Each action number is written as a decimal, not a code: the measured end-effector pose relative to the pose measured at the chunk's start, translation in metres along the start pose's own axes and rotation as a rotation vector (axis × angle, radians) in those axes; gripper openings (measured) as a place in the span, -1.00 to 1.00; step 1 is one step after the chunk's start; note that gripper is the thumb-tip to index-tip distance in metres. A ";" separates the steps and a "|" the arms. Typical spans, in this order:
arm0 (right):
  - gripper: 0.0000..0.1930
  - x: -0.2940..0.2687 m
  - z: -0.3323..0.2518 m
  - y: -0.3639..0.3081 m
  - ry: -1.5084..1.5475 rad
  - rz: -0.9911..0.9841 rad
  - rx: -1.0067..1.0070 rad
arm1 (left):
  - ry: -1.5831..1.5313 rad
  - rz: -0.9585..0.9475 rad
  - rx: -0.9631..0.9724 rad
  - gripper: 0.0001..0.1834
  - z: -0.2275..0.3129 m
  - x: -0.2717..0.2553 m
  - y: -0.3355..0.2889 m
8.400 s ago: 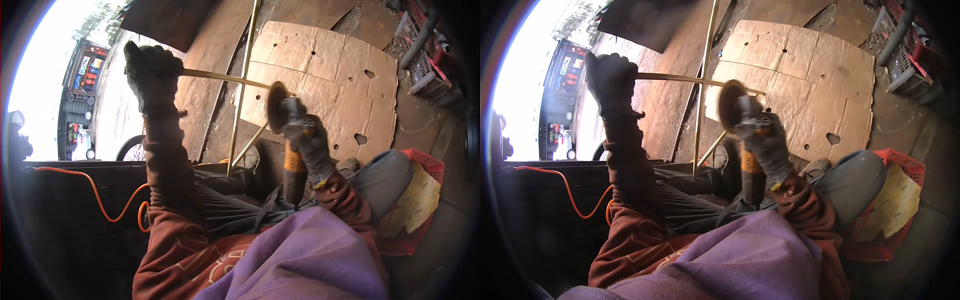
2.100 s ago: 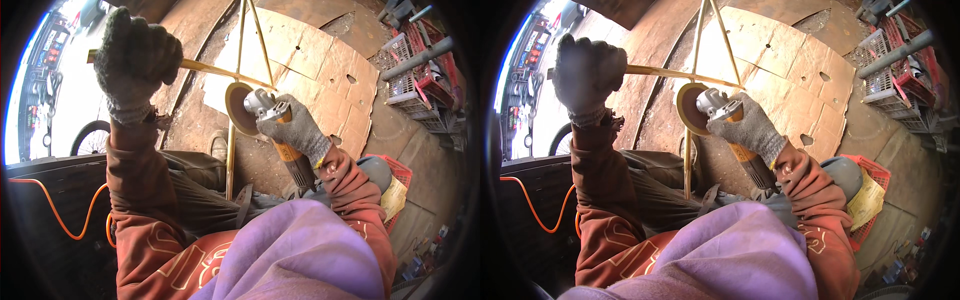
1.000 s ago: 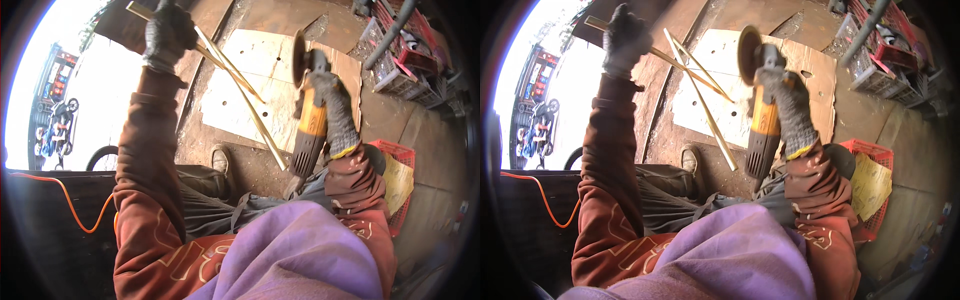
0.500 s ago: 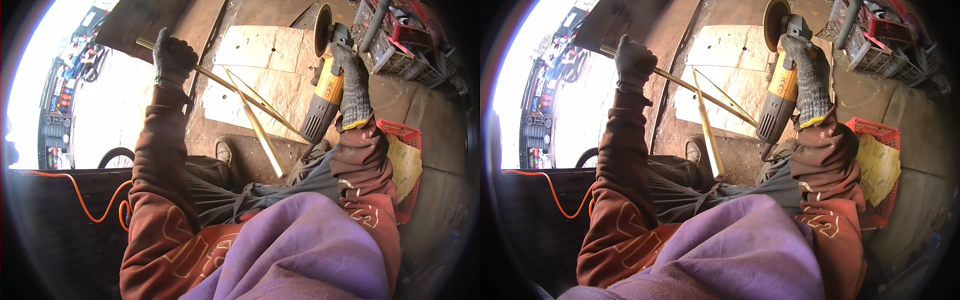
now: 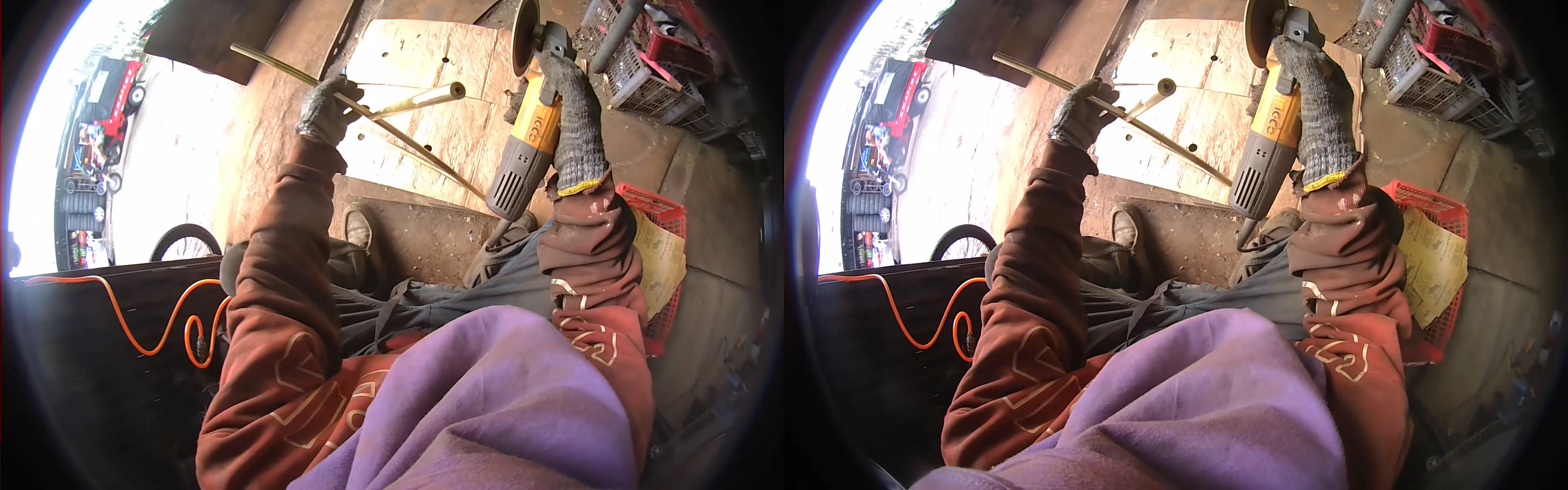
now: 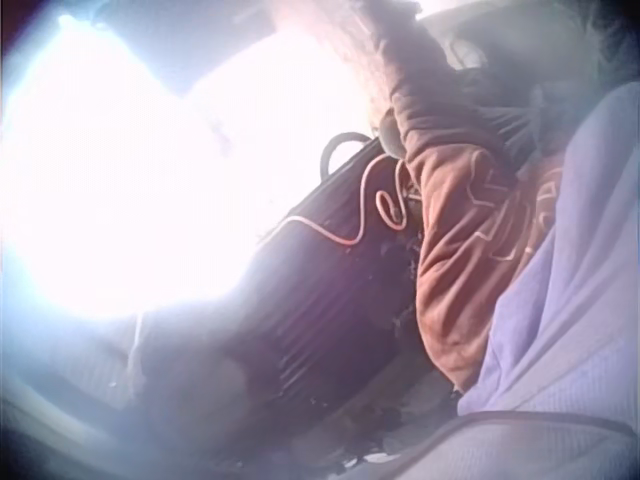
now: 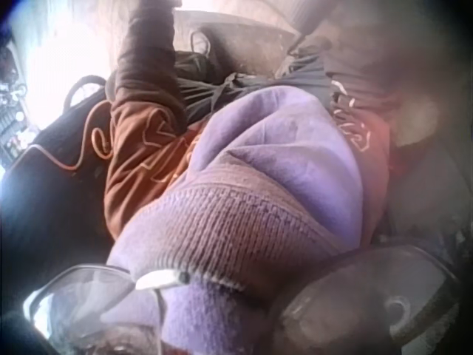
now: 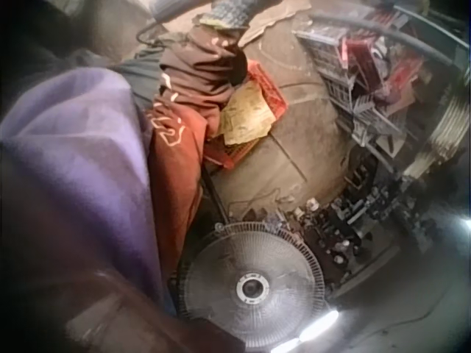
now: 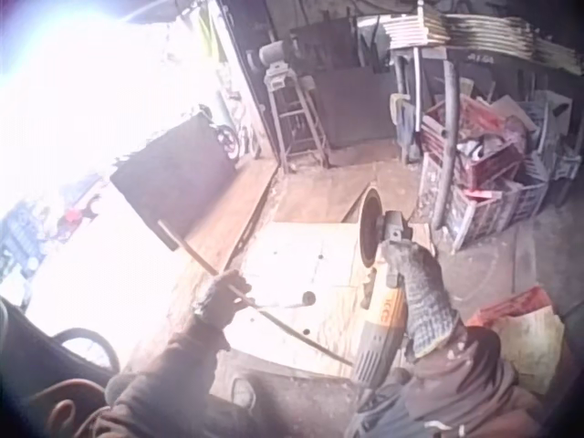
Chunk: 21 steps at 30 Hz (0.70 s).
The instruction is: The person uses a handheld angle grinder to grind the ends of metal rods while sitting on the floor.
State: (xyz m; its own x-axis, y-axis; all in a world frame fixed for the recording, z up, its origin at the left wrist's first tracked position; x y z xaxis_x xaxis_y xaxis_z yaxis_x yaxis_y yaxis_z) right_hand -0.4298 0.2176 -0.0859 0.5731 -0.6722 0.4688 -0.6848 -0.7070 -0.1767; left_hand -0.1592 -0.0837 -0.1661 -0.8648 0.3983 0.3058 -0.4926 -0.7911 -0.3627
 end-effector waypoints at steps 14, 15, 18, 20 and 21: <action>-0.46 -0.024 0.003 0.022 -0.042 -0.017 -0.182 | 0.667 -0.211 1.069 -0.38 0.076 0.156 -0.246; -0.46 -0.022 0.000 0.016 0.032 0.036 -0.140 | 0.925 -0.361 1.113 -0.48 0.066 0.183 -0.254; -0.45 -0.072 0.011 0.055 -0.046 0.041 -0.209 | 0.728 -0.169 1.124 -0.84 0.076 0.177 -0.204; -0.44 -0.030 0.007 0.023 0.028 0.107 -0.043 | 0.767 -0.039 1.404 -0.76 0.127 0.157 -0.181; -0.43 -0.016 0.001 0.008 0.052 0.162 0.034 | 0.698 0.073 1.305 -0.73 0.160 0.139 -0.162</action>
State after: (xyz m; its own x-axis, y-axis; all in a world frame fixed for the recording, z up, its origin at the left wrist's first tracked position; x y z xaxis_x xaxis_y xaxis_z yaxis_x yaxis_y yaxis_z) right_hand -0.4441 0.2224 -0.0960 0.4318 -0.7661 0.4760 -0.7499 -0.5982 -0.2825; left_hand -0.1846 0.0253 0.0761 -0.9402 0.1788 -0.2899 -0.3405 -0.5165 0.7857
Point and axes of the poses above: each hand's wrist, its own y-axis towards the middle knuckle, its own x-axis out of the palm, z = x × y, the point moved 10 cm from there along y, towards the middle knuckle, and after that the axes turned 1 degree about -y, right-handed, at the moved point
